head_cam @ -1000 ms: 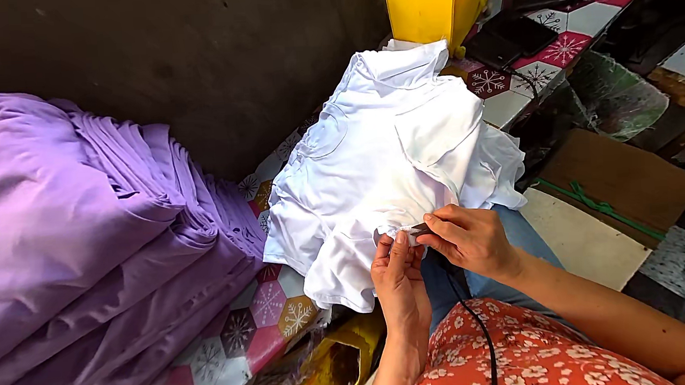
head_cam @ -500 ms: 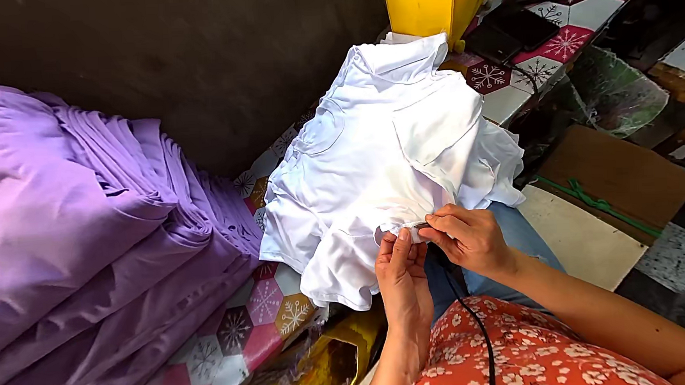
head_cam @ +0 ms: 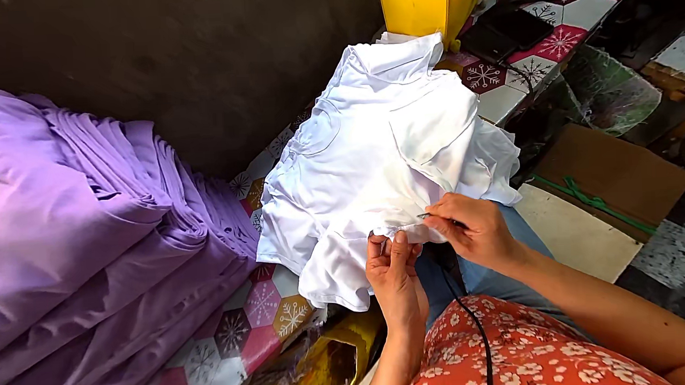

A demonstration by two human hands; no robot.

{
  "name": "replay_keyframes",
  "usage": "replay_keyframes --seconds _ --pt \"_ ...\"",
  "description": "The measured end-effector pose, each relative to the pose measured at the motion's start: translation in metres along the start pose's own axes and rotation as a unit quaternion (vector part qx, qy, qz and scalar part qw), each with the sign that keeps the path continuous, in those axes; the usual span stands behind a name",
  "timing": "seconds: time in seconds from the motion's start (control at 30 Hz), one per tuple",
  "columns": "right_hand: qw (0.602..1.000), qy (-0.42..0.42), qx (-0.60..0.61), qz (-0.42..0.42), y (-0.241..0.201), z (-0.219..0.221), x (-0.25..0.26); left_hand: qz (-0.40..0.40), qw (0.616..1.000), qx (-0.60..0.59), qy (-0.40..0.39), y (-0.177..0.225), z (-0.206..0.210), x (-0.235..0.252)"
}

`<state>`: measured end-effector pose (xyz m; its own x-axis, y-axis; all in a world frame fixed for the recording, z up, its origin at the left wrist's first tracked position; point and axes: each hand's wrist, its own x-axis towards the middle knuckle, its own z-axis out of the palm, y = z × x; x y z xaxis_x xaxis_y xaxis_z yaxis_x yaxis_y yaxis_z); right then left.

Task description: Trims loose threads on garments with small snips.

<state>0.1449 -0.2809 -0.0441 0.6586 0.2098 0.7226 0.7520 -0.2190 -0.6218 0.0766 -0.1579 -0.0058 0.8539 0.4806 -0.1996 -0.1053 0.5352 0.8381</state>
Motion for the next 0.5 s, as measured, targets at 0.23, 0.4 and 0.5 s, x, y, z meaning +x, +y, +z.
replay_keyframes --seconds 0.23,0.4,0.5 --pt "0.994 -0.024 -0.064 -0.085 0.014 -0.001 -0.009 -0.057 0.998 -0.030 0.017 0.009 0.005 0.004" --pt "0.997 0.001 -0.056 -0.058 0.012 0.004 -0.007 -0.027 0.999 -0.019 -0.021 0.002 0.000 0.000" --pt "0.997 0.002 -0.058 -0.059 0.010 0.004 -0.006 0.004 0.999 -0.001 -0.043 0.000 -0.004 -0.001"
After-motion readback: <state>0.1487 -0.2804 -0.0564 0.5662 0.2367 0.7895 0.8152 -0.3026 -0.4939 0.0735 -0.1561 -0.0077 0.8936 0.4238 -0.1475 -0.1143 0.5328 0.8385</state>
